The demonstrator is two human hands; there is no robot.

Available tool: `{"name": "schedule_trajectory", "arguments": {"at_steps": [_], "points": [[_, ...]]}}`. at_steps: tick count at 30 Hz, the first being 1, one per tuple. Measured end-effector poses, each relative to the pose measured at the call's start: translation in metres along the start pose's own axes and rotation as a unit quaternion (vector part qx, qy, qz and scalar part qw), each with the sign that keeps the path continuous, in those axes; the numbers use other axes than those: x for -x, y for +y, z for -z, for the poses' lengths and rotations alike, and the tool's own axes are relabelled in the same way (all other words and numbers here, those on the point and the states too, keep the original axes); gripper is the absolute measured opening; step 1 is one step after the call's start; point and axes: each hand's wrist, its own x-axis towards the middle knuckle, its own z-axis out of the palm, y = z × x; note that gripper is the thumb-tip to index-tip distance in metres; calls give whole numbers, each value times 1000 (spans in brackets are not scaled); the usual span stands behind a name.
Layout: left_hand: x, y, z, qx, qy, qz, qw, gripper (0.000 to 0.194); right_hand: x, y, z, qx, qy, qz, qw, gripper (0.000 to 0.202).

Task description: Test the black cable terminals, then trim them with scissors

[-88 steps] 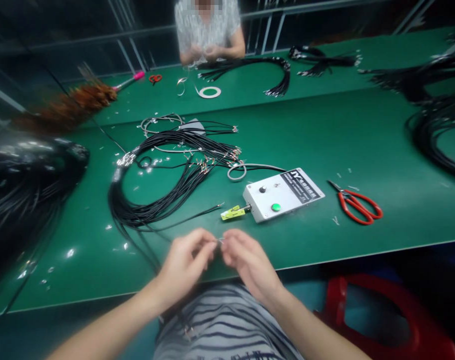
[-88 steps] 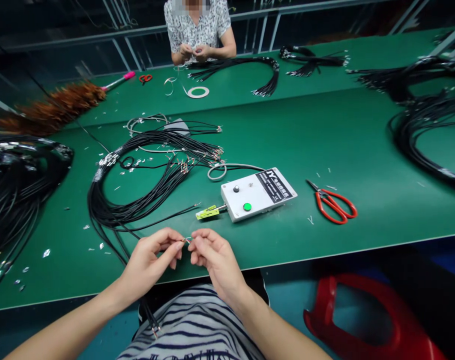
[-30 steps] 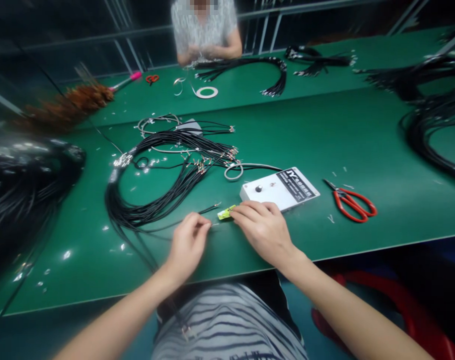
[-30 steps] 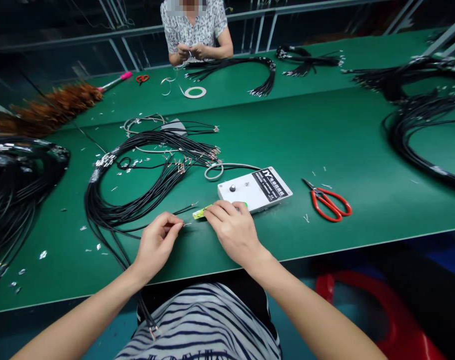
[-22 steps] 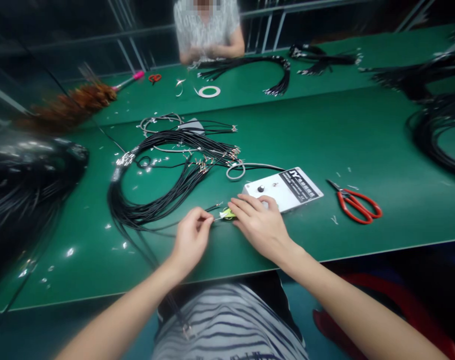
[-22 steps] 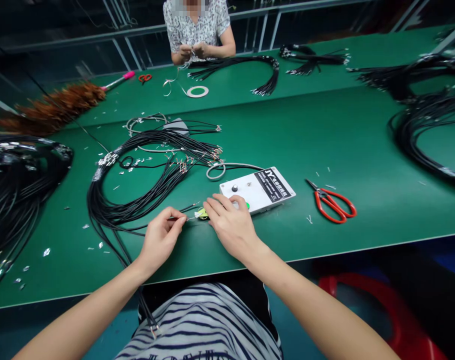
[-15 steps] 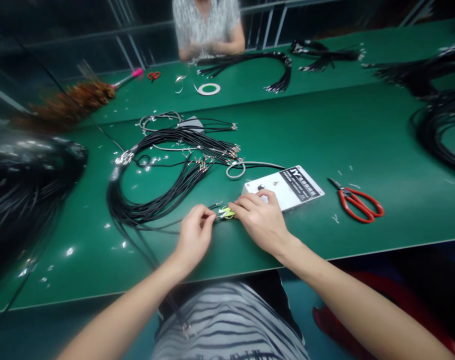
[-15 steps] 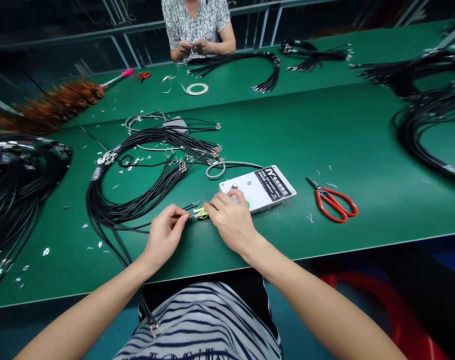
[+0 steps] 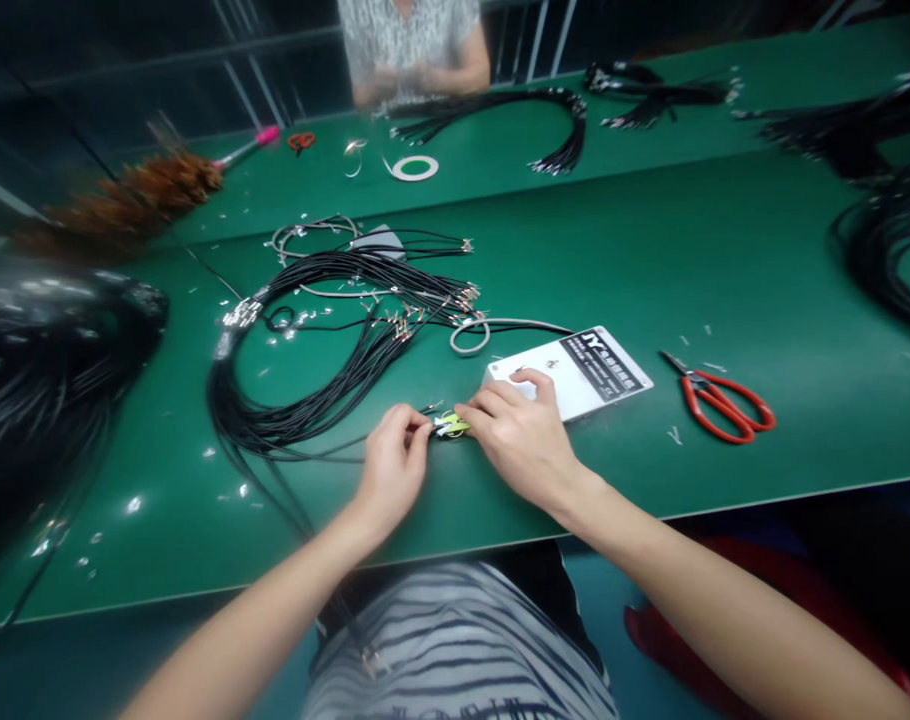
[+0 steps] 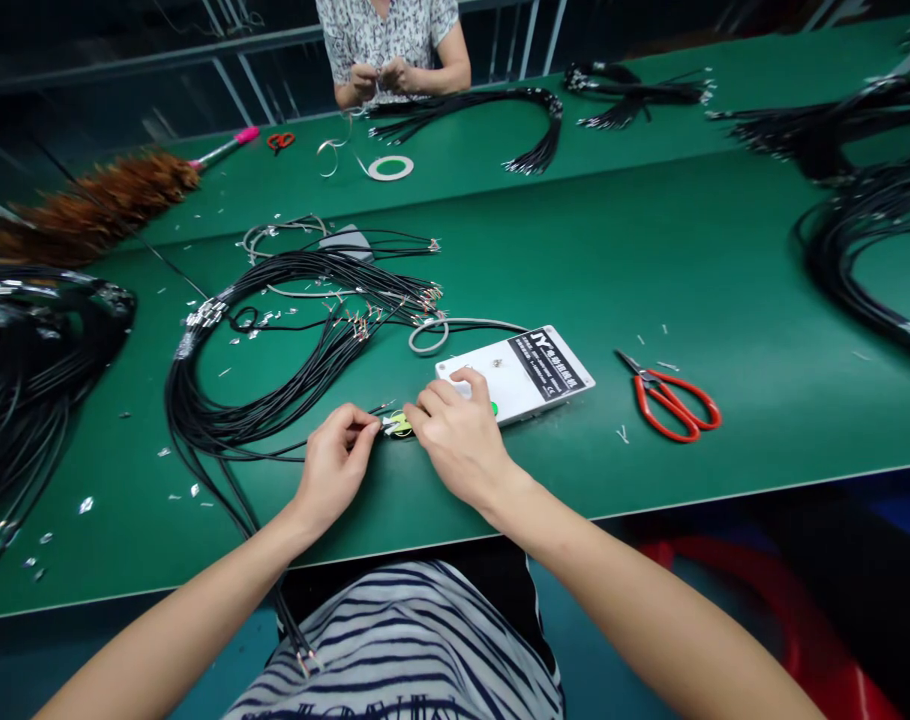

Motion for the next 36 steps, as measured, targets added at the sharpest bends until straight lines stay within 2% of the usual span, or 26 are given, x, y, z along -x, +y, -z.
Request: {"name": "schedule_trajectory", "arguments": {"at_steps": [9, 13, 16, 20, 21, 24, 28, 36], "points": [[2, -2, -1, 8, -3, 6, 1000, 14, 2, -3, -1, -2, -9, -9, 1000, 16], [3, -2, -2, 9, -4, 7, 1000, 14, 5, -5, 6, -21, -6, -21, 1000, 19], [3, -2, -1, 13, -4, 9, 1000, 14, 20, -1, 19, -58, 43, -40, 997, 26], [4, 0, 0, 22, -1, 10, 1000, 15, 56, 7, 28, -87, 188, -159, 965, 19], [3, 0, 0, 24, -1, 9, 1000, 15, 65, 8, 27, -91, 205, -177, 958, 19], [3, 1, 0, 22, 2, 6, 1000, 15, 81, 9, 17, -90, 196, -170, 962, 22], [5, -1, 2, 10, -2, -1, 1000, 15, 83, 9, 5, -48, 205, -170, 963, 24], [11, -11, 19, 9, 9, 4, 1000, 13, 84, 10, 5, -65, 227, -166, 957, 30]]}}
